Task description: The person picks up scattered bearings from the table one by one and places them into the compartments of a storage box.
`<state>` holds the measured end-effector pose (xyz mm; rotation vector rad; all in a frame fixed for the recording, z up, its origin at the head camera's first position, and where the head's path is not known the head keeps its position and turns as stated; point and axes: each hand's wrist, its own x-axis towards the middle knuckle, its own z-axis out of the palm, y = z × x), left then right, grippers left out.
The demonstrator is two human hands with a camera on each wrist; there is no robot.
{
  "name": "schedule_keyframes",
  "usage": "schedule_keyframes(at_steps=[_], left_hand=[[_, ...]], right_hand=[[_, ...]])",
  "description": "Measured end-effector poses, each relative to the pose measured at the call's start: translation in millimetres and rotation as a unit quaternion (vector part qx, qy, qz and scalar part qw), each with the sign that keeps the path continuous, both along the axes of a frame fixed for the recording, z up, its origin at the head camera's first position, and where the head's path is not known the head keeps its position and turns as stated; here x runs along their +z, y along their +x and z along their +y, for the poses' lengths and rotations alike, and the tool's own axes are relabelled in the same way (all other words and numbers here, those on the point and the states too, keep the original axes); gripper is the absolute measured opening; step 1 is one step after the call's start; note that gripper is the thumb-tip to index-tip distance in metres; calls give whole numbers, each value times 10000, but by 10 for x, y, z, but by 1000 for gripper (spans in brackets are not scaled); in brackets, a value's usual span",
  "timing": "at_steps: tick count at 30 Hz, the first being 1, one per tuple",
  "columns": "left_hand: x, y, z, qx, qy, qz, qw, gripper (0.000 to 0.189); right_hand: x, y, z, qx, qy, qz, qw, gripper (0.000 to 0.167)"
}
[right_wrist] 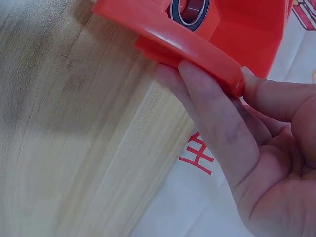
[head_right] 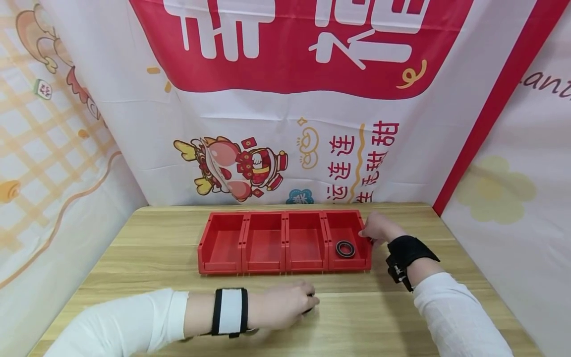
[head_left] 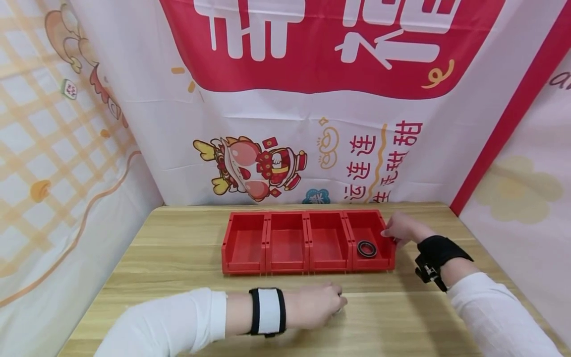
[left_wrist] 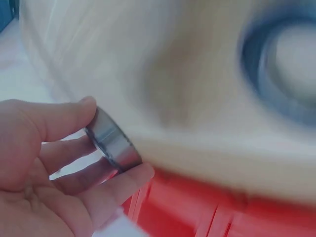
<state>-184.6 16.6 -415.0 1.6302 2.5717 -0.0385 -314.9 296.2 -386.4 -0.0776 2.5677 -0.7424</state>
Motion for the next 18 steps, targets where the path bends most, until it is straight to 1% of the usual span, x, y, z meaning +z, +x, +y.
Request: schedule_keyframes(at_steps=[1, 2, 4, 5, 7, 9, 11, 13, 15, 18], left_hand=[[72, -39, 10, 61, 13, 74, 10000, 14], [146, -80, 20, 172, 14, 47, 9998, 11], [289, -170, 44, 429, 39, -94, 9990, 8], [353, -220, 57, 554, 45, -157, 9983, 10], [458, -329, 83, 753, 101, -329, 9966, 11], [533, -447, 107, 935, 157, -494, 9943, 14], [569, -566, 127, 1084, 204, -568, 9923, 13], [566, -682, 151, 1256, 260, -607, 9899, 10], [543, -794, 180, 1439, 275, -554, 9877, 8], [471, -961, 236, 1684, 288, -394, 9845, 4]], right_hand=[[4, -1, -6, 1, 18, 5, 10000, 18], [7, -1, -13, 18, 34, 14, 10000, 18], [3, 0, -16, 29, 53, 16, 10000, 18], [-2, 2, -15, 32, 56, 25, 10000, 18], [-9, 4, -12, 47, 39, 43, 10000, 18], [-11, 3, -7, 61, 43, 59, 10000, 18], [-12, -2, -4, 65, 27, 63, 10000, 18], [-11, -6, 2, 97, -6, 56, 9999, 19], [-10, -10, 8, 85, -47, 26, 9999, 19], [-16, -14, 13, 65, -90, -13, 9999, 19]])
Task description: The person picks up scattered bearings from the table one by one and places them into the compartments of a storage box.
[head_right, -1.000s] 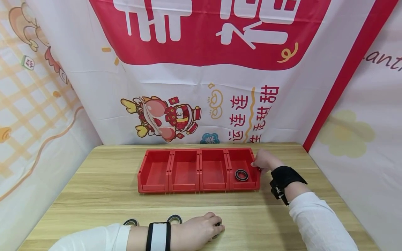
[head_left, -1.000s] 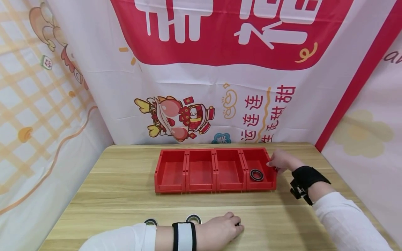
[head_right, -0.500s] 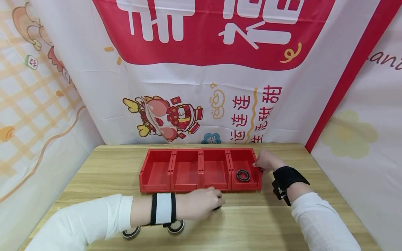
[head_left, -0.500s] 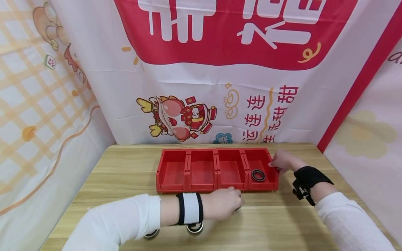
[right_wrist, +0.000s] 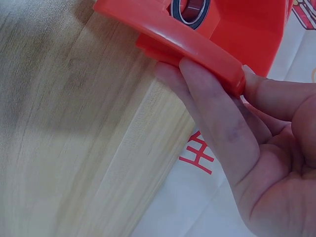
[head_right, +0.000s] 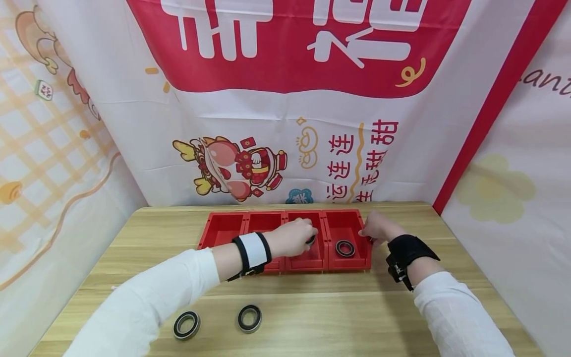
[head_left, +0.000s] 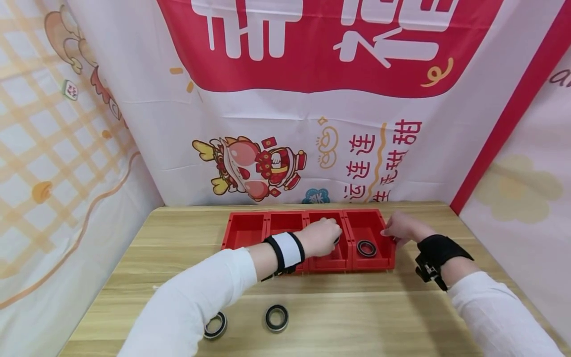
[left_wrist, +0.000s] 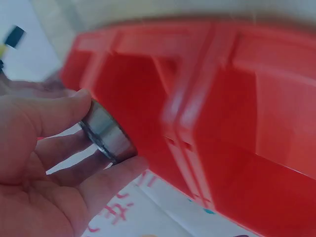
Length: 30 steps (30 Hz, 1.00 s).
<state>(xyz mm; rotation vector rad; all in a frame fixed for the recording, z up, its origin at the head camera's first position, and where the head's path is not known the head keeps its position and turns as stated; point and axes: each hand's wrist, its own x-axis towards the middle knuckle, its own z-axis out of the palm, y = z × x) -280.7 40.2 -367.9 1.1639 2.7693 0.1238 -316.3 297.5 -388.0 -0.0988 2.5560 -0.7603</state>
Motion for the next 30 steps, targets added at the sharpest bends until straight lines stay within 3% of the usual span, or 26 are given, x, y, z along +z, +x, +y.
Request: schedule_keyframes(at_steps=[6, 13, 20, 25, 30], left_hand=[[-127, -255, 131, 397, -58, 74, 9992, 3], [-363, -423, 253, 695, -90, -134, 9974, 12], [-618, -465, 285, 917, -375, 71, 9951, 22], [-704, -501, 274, 990, -418, 148, 9941, 22], [-721, -488, 289, 1046, -530, 92, 9931, 24]], right_hand=[[-8, -10, 8, -31, 69, -12, 10000, 19], [-27, -11, 10, -31, 101, 15, 9999, 19], [-37, -13, 28, 24, -14, 15, 10000, 19], [-22, -34, 31, -32, 18, -71, 10000, 22], [-4, -38, 26, -77, 66, -106, 9999, 24]])
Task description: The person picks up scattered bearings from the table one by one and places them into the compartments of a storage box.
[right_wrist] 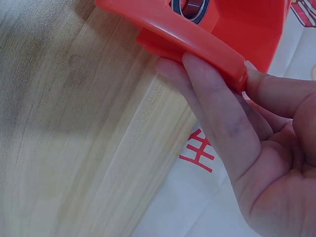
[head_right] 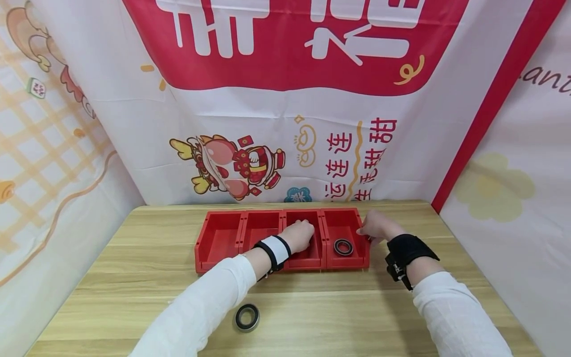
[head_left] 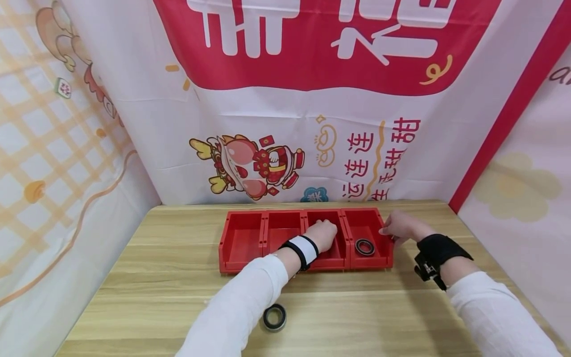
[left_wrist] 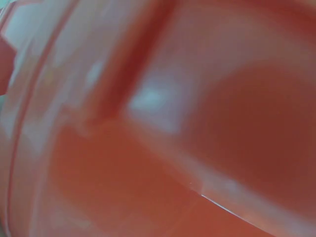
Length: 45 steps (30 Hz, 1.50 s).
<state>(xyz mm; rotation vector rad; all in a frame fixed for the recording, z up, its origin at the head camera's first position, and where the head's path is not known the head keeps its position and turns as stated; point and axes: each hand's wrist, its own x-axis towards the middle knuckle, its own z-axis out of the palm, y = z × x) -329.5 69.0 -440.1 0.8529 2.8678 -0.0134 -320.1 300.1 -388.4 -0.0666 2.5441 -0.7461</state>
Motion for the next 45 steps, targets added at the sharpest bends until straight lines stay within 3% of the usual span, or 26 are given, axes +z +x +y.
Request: schedule_keyframes(at_steps=[6, 15, 19, 23, 25, 29, 34, 36, 39, 45], left_hand=[[-8, 23, 13, 77, -159, 39, 9998, 26], [-45, 29, 139, 398, 92, 54, 9992, 19], [-36, 104, 139, 415, -84, 358, 9985, 23], [71, 289, 45, 308, -89, 598, 9977, 50], [185, 424, -65, 283, 108, 450, 9985, 63], [366, 699, -441, 29, 760, 493, 9959, 73], [493, 1015, -956, -220, 1331, 1012, 9857, 78], [491, 1127, -1126, -252, 1459, 1125, 9826, 80], [425, 1292, -1322, -281, 1449, 1019, 9838, 82], [100, 1582, -1557, -460, 1296, 177, 9903, 78]], right_hand=[[30, 2, -13, -13, 7, -10, 10000, 23], [48, 27, 42, -28, -18, 16, 10000, 25], [39, 28, 25, -23, 6, 56, 10000, 23], [5, 38, -12, 41, 104, 132, 9999, 19], [-13, 46, -29, 69, 152, 154, 9997, 19], [-34, 62, -53, 63, 85, 128, 9999, 19], [-7, 57, -63, 60, 179, 171, 9997, 17], [6, 46, -66, 0, 186, 126, 9997, 18], [16, 35, -67, -98, 153, 42, 9998, 19], [10, 66, -78, -26, 144, 176, 9997, 19]])
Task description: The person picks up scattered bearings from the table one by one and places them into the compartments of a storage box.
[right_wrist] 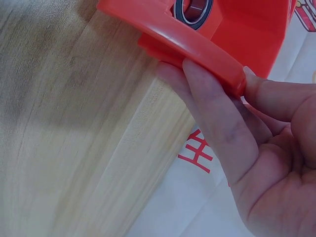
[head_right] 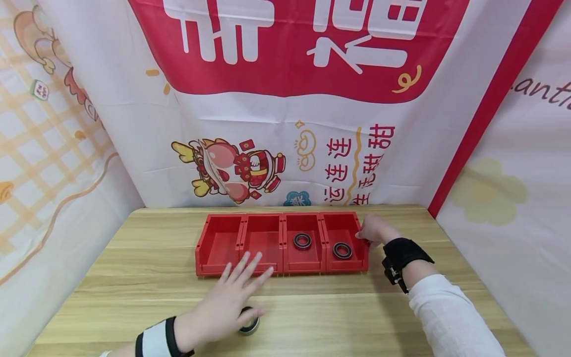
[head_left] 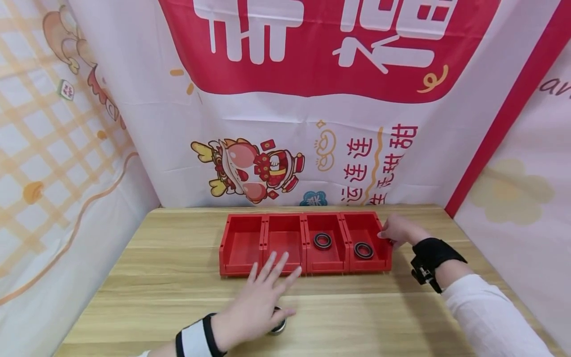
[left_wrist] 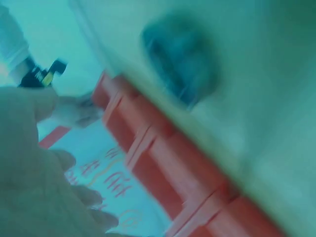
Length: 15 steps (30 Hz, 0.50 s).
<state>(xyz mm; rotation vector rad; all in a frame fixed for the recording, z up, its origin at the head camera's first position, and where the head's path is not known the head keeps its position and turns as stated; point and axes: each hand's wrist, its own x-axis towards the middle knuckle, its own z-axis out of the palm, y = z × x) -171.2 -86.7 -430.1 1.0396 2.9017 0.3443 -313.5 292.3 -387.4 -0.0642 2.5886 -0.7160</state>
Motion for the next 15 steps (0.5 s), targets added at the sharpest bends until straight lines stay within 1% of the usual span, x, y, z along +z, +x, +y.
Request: schedule_keyframes(at_steps=[2, 4, 6, 10, 12, 15], left_hand=[[-103, 80, -51, -91, -45, -285, 9995, 78], [-180, 138, -95, -209, -89, -548, 9982, 78], [-252, 174, -133, -369, -85, -758, 9964, 77], [-394, 201, -186, -635, -38, -1263, 9900, 75], [-446, 216, -188, -659, -52, -1383, 9882, 72], [-491, 236, -173, -612, -67, -1366, 9887, 67]], right_hand=[[-11, 7, -6, 22, -28, 19, 10000, 19], [-17, 3, -8, -8, -52, -11, 10000, 20], [-19, -4, -7, -24, -61, -39, 10000, 21], [-20, -32, 9, -78, -35, -146, 9999, 23], [-19, -45, 18, -107, -16, -194, 9998, 24], [-12, -56, 29, -123, -13, -234, 9997, 24]])
